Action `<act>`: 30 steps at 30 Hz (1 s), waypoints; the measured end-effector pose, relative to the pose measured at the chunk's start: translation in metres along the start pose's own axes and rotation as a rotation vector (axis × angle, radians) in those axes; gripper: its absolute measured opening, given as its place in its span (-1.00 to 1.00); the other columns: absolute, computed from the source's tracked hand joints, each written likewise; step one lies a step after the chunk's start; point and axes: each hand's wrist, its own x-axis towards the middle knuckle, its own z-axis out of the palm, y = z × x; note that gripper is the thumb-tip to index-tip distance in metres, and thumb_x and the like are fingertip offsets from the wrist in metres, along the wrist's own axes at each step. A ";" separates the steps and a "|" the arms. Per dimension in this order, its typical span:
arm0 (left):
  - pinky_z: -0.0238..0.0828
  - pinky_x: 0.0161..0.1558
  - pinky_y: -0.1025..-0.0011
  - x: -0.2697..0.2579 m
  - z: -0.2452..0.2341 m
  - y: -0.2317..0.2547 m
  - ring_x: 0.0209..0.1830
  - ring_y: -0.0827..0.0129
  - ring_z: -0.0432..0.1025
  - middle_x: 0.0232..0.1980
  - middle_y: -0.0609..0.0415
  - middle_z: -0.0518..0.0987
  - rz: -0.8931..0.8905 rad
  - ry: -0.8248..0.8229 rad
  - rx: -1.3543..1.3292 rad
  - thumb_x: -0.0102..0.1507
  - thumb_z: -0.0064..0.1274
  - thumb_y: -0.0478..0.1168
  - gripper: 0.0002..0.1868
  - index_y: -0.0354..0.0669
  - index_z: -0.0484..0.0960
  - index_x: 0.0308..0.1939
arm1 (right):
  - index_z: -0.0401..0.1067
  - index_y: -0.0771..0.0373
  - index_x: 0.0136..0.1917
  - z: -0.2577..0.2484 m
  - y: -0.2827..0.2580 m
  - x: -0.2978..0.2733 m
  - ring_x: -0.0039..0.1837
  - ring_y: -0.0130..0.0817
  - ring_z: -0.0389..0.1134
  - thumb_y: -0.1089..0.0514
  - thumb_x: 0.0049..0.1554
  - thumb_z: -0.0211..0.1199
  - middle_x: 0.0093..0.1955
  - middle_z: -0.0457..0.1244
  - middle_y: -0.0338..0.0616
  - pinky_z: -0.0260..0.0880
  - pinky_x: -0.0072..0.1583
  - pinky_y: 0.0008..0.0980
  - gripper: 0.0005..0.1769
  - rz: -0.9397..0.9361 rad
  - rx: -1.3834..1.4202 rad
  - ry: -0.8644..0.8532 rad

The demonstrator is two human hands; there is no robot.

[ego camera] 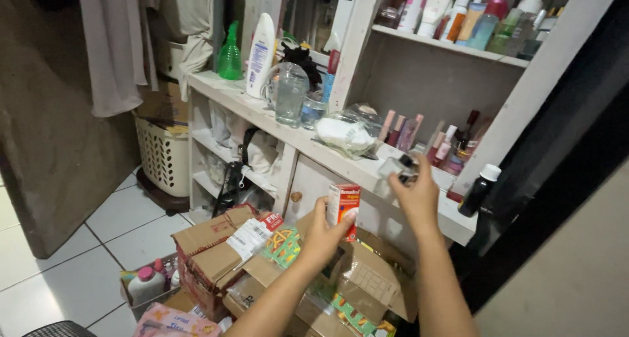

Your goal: Organizing and packing various personal items, toiletries, and small boxes into a striped travel bag.

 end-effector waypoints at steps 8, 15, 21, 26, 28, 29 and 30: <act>0.51 -0.04 0.39 0.011 -0.038 -0.018 0.02 0.45 0.49 0.05 0.08 0.56 -0.029 -0.051 -0.507 0.27 0.18 -0.06 -0.50 -0.10 0.33 0.18 | 0.32 0.17 0.39 0.029 -0.039 -0.061 0.08 -0.46 0.42 0.16 0.00 0.48 0.07 0.38 -0.13 0.48 0.15 -0.40 -0.29 -0.029 0.393 -0.252; 0.50 -0.01 0.37 0.004 -0.066 -0.017 0.03 0.39 0.47 0.09 0.08 0.56 -0.119 -0.221 -0.610 0.29 0.17 -0.13 -0.38 -0.10 0.31 0.39 | 0.33 0.22 0.35 0.043 -0.033 -0.085 0.20 -0.41 0.40 0.28 -0.01 0.44 0.18 0.35 -0.07 0.47 0.27 -0.37 -0.34 0.081 0.684 -0.494; 0.55 0.01 0.23 -0.012 -0.074 -0.023 0.12 0.27 0.48 0.23 0.01 0.49 -0.227 -0.232 -0.764 0.25 0.15 -0.10 -0.18 0.09 0.09 0.53 | 0.44 0.30 0.26 0.035 -0.037 -0.099 0.18 -0.42 0.43 0.22 0.10 0.38 0.16 0.42 -0.11 0.45 0.21 -0.40 -0.55 0.007 0.515 -0.540; 0.54 0.06 0.21 -0.024 -0.063 -0.001 0.25 0.26 0.42 0.34 0.11 0.38 -0.207 -0.325 -0.809 0.12 0.17 -0.04 0.05 0.51 -0.13 0.57 | 0.45 0.25 0.28 0.018 -0.043 -0.100 0.12 -0.43 0.46 0.15 0.14 0.34 0.10 0.45 -0.13 0.47 0.15 -0.41 -0.56 -0.018 0.435 -0.577; 0.42 0.33 0.25 -0.019 -0.052 -0.026 0.43 0.20 0.33 0.48 0.00 0.34 -0.170 -0.364 -0.876 0.25 0.19 -0.01 -0.08 0.10 0.04 0.60 | 0.46 0.21 0.27 0.006 -0.045 -0.096 0.10 -0.39 0.48 0.10 0.12 0.35 0.09 0.45 -0.10 0.50 0.12 -0.38 -0.55 0.036 0.373 -0.562; 0.42 0.33 0.25 -0.017 -0.046 -0.042 0.43 0.20 0.33 0.48 0.00 0.34 -0.169 -0.376 -0.881 0.25 0.19 -0.01 -0.08 0.10 0.04 0.60 | 0.46 0.21 0.27 0.000 -0.043 -0.089 0.10 -0.39 0.48 0.10 0.12 0.35 0.09 0.45 -0.10 0.50 0.12 -0.38 -0.55 0.036 0.366 -0.552; 0.40 0.30 0.20 -0.014 -0.038 -0.058 0.41 0.17 0.31 0.47 -0.04 0.33 -0.242 -0.388 -0.929 0.28 0.19 0.01 -0.10 0.03 0.07 0.62 | 0.46 0.21 0.27 -0.007 -0.040 -0.082 0.12 -0.30 0.46 0.09 0.10 0.36 0.12 0.42 -0.06 0.47 0.13 -0.31 -0.53 0.019 0.260 -0.409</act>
